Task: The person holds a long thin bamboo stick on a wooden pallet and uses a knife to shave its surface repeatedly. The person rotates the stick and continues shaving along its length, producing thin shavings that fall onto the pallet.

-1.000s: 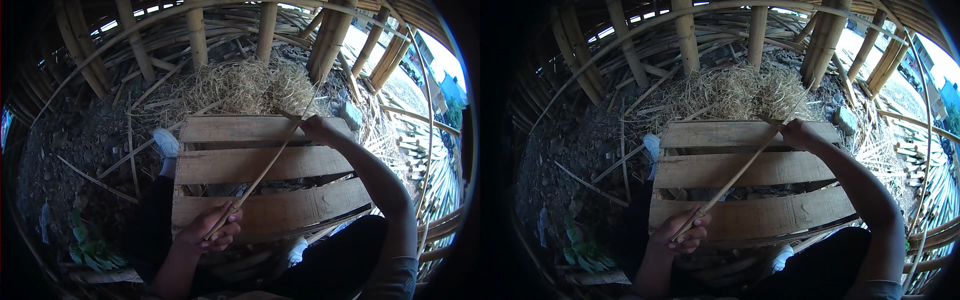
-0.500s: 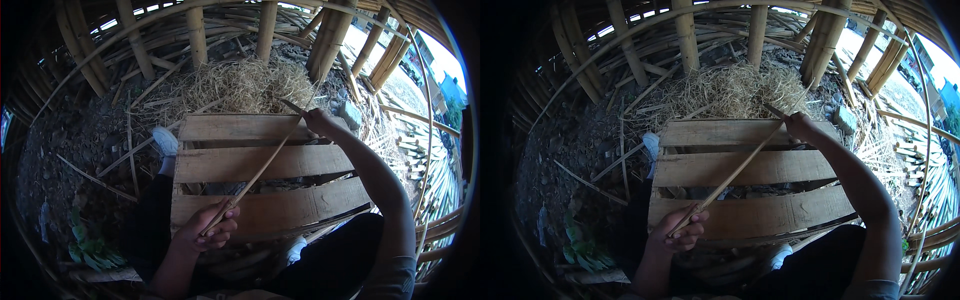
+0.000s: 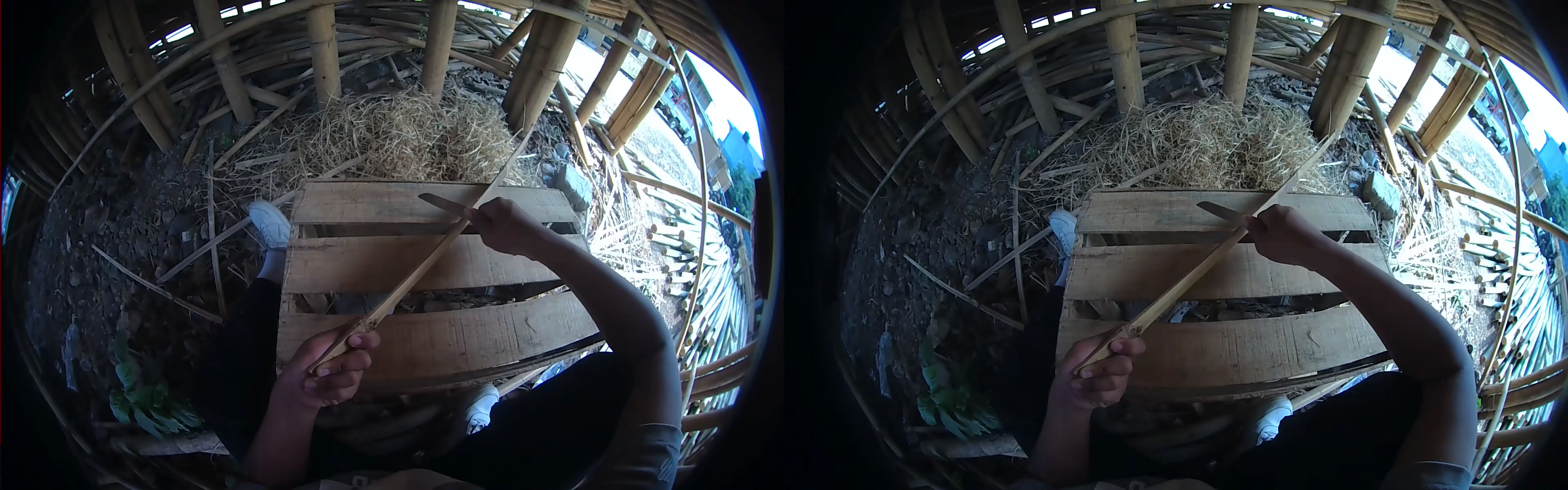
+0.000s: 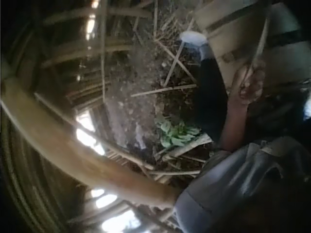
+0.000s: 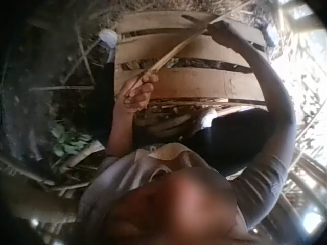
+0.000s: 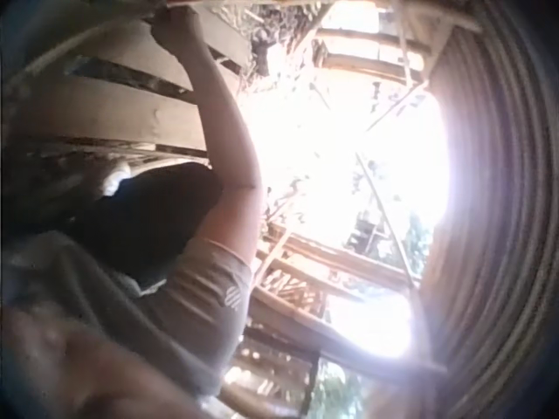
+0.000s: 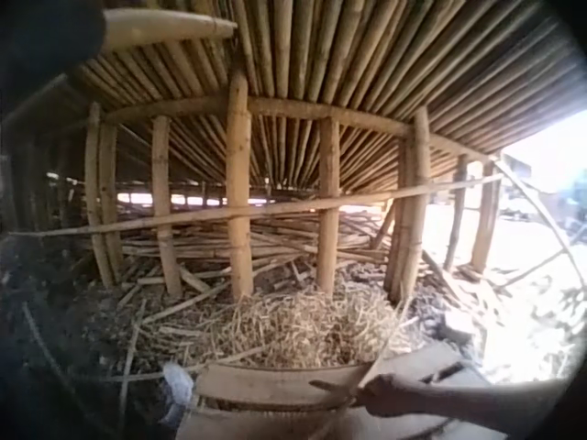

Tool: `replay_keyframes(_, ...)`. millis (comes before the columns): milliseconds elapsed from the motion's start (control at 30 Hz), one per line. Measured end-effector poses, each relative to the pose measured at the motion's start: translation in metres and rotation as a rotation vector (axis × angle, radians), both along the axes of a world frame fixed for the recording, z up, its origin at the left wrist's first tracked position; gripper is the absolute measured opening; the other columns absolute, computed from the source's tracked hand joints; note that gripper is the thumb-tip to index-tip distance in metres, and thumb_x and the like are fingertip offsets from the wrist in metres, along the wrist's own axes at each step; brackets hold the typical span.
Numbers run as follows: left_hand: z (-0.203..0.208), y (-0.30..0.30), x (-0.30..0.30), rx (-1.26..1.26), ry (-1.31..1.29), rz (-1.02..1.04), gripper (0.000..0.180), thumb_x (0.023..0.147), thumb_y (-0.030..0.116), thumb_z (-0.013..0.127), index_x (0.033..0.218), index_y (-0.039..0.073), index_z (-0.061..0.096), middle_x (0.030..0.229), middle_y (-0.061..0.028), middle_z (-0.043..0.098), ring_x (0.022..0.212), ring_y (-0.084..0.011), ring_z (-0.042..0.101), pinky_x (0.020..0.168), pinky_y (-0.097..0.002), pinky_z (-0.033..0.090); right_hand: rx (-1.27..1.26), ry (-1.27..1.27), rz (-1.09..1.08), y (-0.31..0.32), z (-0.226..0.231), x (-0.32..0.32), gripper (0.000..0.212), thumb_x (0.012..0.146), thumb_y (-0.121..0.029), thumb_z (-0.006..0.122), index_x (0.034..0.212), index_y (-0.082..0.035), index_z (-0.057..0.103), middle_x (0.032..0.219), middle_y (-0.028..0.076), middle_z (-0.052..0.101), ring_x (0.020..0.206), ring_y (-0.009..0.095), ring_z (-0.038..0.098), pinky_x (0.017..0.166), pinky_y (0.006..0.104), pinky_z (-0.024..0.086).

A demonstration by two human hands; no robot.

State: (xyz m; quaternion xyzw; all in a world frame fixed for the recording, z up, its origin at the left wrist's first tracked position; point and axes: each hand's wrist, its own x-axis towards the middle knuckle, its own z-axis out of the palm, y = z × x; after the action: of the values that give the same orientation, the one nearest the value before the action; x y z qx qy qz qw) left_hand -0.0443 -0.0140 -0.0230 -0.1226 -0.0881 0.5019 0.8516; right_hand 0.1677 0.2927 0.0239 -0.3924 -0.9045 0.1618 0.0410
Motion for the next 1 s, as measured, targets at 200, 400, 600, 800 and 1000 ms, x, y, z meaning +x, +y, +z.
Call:
replay_keyframes(200, 0.001, 0.005, 0.005, 0.008, 0.065, 0.000, 0.032, 0.110, 0.028, 0.022, 0.097, 0.005, 0.041, 0.055, -0.0093, 0.050, 0.032, -0.0109, 0.043, 0.026, -0.0177, 0.027, -0.166, -0.137, -0.373, 0.056, 0.008, 0.011, 0.061, 0.106, -0.044, 0.038, 0.081, 0.006, 0.063, 0.056, 0.014, 0.060, 0.043, 0.024, 0.061, 0.041, 0.0384, 0.050)
replay_keyframes(400, -0.004, -0.003, 0.003, 0.018, 0.094, -0.028, 0.030, 0.110, 0.027, 0.023, 0.097, 0.005, 0.041, 0.055, -0.0107, 0.050, 0.032, -0.0117, 0.044, 0.025, -0.0178, 0.027, -0.088, -0.126, -0.228, 0.016, 0.020, 0.009, 0.059, 0.106, -0.040, 0.039, 0.080, 0.007, 0.063, 0.060, 0.016, 0.061, 0.045, 0.026, 0.061, 0.043, 0.0427, 0.050)
replay_keyframes(600, 0.003, 0.000, 0.001, 0.015, 0.180, -0.051, 0.037, 0.110, 0.037, 0.026, 0.094, 0.008, 0.042, 0.051, -0.0041, 0.042, 0.029, -0.0082, 0.033, 0.026, -0.0186, 0.020, -0.245, -0.218, -0.353, 0.016, 0.025, -0.006, 0.053, 0.107, -0.038, 0.038, 0.097, 0.007, 0.063, 0.068, 0.017, 0.064, 0.050, 0.025, 0.065, 0.044, 0.0419, 0.052)
replay_keyframes(800, 0.012, 0.010, 0.007, 0.012, 0.341, -0.076, 0.037, 0.111, 0.037, 0.025, 0.094, 0.010, 0.043, 0.050, -0.0024, 0.041, 0.028, -0.0067, 0.033, 0.025, -0.0186, 0.020, -0.121, -0.235, -0.220, 0.052, 0.018, 0.019, 0.058, 0.106, -0.043, 0.038, 0.093, 0.008, 0.062, 0.068, 0.018, 0.064, 0.050, 0.027, 0.064, 0.048, 0.0405, 0.054)
replay_keyframes(1000, 0.002, 0.002, 0.003, 0.035, 0.241, -0.070, 0.039, 0.110, 0.039, 0.022, 0.094, 0.011, 0.044, 0.050, -0.0018, 0.041, 0.028, -0.0065, 0.033, 0.025, -0.0178, 0.020, -0.281, -0.242, -0.301, 0.025, 0.035, -0.011, 0.060, 0.106, -0.046, 0.038, 0.086, 0.006, 0.061, 0.066, 0.017, 0.062, 0.049, 0.028, 0.064, 0.046, 0.0425, 0.053)
